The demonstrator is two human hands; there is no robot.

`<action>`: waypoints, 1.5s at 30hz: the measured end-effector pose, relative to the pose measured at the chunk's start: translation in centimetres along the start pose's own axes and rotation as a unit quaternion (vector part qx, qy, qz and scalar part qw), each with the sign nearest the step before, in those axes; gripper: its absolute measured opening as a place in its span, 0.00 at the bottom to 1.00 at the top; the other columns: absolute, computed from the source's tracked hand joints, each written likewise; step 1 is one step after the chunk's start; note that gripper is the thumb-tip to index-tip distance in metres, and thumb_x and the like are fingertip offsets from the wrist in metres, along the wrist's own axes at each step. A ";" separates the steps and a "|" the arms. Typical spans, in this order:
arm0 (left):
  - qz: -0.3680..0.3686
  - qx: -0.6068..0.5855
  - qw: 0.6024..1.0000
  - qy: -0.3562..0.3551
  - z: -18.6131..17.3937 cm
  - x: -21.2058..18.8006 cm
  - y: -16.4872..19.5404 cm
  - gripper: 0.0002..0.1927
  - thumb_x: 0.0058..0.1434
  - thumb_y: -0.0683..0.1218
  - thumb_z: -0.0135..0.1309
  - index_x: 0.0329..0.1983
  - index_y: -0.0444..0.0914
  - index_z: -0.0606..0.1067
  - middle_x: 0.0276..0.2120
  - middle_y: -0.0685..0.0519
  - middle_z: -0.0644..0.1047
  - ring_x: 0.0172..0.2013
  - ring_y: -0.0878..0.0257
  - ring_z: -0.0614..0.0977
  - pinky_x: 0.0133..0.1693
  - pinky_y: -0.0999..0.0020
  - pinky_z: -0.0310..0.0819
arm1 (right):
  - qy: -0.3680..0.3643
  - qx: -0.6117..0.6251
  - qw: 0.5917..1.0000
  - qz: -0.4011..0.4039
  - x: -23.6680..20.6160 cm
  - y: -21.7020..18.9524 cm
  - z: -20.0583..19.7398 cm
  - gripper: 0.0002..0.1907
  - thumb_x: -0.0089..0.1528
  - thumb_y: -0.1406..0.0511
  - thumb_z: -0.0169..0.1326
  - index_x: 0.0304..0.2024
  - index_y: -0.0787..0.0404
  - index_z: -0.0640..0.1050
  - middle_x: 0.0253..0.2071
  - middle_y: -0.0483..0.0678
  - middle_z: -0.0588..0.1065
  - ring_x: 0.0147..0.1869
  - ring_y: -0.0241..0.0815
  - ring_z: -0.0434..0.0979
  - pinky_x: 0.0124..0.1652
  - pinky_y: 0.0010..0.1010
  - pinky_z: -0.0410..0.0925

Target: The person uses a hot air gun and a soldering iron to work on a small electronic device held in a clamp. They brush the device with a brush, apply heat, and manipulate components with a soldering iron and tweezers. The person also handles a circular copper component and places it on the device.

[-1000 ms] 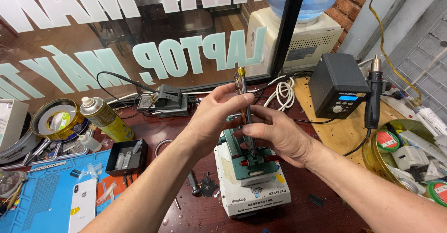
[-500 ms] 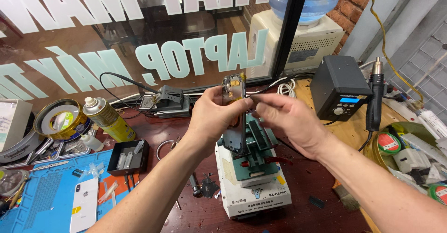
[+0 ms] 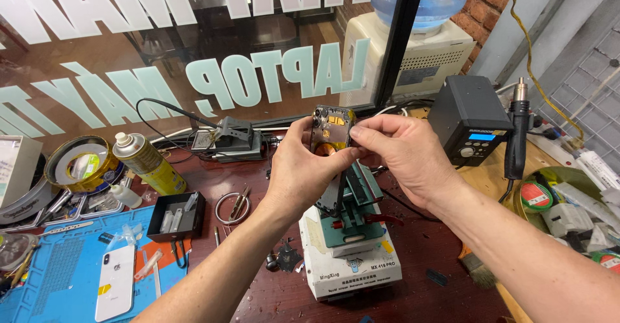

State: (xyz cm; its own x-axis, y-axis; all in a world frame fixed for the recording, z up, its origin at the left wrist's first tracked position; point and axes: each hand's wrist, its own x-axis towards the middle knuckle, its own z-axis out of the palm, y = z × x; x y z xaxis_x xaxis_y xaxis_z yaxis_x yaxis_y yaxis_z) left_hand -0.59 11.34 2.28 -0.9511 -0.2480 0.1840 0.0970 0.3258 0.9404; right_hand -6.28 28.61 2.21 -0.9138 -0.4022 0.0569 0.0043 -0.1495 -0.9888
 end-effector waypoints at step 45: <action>-0.242 -0.212 0.938 -0.129 -2.1 -1.0 -3.8 0.14 0.64 0.41 0.53 0.52 0.31 0.75 0.35 0.43 0.82 0.31 0.58 0.84 0.36 0.62 0.84 | -0.049 -0.107 0.973 0.197 -0.2 2.3 -0.3 0.15 0.68 0.65 0.48 0.51 0.67 0.76 0.36 0.51 0.77 0.34 0.39 0.78 0.37 0.31 0.77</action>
State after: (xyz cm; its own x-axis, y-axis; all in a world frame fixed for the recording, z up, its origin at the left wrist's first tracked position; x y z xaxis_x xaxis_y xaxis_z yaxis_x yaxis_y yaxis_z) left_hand 0.58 8.42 -0.86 -0.9478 -0.0267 -0.3178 -0.3086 -0.1745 0.9350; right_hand -6.21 28.57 -0.09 -0.8146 -0.4767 -0.3305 0.2528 0.2211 -0.9419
